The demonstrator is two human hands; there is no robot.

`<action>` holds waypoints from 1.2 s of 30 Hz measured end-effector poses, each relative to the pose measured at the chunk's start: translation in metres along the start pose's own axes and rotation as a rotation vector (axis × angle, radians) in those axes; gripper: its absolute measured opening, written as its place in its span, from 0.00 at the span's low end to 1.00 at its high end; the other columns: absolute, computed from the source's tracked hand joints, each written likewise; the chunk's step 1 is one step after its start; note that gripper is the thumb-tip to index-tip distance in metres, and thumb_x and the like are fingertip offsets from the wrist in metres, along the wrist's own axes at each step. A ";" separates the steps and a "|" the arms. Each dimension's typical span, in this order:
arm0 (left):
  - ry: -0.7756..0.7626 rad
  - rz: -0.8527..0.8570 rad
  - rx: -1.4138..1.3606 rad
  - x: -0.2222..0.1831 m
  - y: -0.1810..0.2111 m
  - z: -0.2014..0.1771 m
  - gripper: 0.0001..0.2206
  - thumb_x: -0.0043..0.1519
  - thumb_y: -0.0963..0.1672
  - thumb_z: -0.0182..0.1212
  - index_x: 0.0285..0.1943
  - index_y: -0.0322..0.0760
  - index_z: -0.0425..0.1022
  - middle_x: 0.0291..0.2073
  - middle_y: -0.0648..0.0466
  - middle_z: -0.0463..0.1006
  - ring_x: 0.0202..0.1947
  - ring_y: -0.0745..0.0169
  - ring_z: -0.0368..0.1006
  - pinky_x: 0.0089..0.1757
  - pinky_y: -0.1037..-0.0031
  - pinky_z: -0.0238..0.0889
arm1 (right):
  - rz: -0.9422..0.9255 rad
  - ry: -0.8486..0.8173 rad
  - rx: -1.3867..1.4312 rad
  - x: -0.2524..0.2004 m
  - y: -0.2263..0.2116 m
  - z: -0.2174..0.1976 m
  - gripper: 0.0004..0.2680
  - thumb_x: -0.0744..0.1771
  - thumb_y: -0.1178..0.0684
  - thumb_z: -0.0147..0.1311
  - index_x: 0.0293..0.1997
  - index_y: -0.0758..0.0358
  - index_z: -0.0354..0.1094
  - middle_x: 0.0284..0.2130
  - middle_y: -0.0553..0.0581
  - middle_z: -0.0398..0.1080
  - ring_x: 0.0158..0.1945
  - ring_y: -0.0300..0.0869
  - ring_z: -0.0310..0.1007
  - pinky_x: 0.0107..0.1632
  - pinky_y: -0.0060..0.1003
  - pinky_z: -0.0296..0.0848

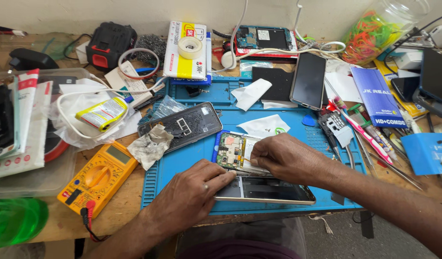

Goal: The person applies adhesive to the edge of a smartphone back cover and then uses a screwdriver to remove screws from a disassembled phone. They manipulate the phone's internal components, including the battery and motherboard, on a cluttered workbench.

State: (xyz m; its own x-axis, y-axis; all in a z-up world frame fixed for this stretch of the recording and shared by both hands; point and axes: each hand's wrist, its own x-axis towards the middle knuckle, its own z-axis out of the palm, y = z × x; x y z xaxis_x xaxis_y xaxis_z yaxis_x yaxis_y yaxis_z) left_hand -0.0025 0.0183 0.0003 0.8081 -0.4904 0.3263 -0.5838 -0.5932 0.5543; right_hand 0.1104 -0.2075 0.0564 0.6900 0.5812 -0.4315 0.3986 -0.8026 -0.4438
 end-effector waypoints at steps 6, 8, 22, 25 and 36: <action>-0.096 -0.072 0.022 0.012 0.006 -0.012 0.29 0.43 0.37 0.68 0.59 0.30 0.74 0.45 0.47 0.75 0.48 0.47 0.71 0.45 0.62 0.69 | 0.006 -0.139 -0.139 0.009 -0.010 -0.009 0.12 0.68 0.45 0.49 0.43 0.61 0.75 0.28 0.63 0.77 0.34 0.53 0.78 0.43 0.51 0.73; -0.112 -0.094 0.037 0.014 0.008 -0.012 0.28 0.44 0.36 0.68 0.59 0.31 0.74 0.45 0.48 0.75 0.48 0.48 0.70 0.46 0.62 0.69 | -0.019 -0.202 -0.201 0.014 -0.010 -0.011 0.12 0.68 0.45 0.49 0.41 0.63 0.75 0.30 0.64 0.77 0.35 0.52 0.78 0.45 0.50 0.72; -0.169 -0.124 0.004 0.024 0.006 -0.014 0.14 0.55 0.39 0.66 0.50 0.35 0.81 0.39 0.50 0.75 0.44 0.51 0.72 0.44 0.62 0.70 | -0.020 -0.417 -0.436 0.037 -0.030 -0.025 0.09 0.64 0.53 0.51 0.41 0.60 0.78 0.31 0.61 0.78 0.36 0.49 0.78 0.44 0.51 0.73; -0.113 -0.127 -0.053 0.022 0.006 -0.010 0.10 0.58 0.41 0.65 0.48 0.36 0.82 0.38 0.50 0.76 0.42 0.52 0.74 0.44 0.62 0.69 | 0.019 -0.434 -0.424 0.038 -0.034 -0.025 0.08 0.65 0.51 0.53 0.41 0.58 0.79 0.31 0.59 0.78 0.35 0.47 0.78 0.43 0.51 0.74; -0.041 -0.086 -0.017 0.010 0.009 0.002 0.21 0.51 0.37 0.64 0.55 0.28 0.77 0.42 0.47 0.75 0.45 0.50 0.73 0.44 0.63 0.71 | -0.051 -0.452 -0.424 0.047 -0.028 -0.026 0.10 0.65 0.50 0.52 0.33 0.64 0.79 0.26 0.62 0.77 0.30 0.47 0.76 0.39 0.50 0.73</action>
State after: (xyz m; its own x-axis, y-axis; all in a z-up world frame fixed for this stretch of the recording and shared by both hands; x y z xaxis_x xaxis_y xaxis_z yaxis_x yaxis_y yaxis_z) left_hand 0.0001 0.0072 0.0069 0.8509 -0.4644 0.2456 -0.5110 -0.6236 0.5916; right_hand 0.1473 -0.1613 0.0697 0.3770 0.5451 -0.7488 0.6935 -0.7021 -0.1620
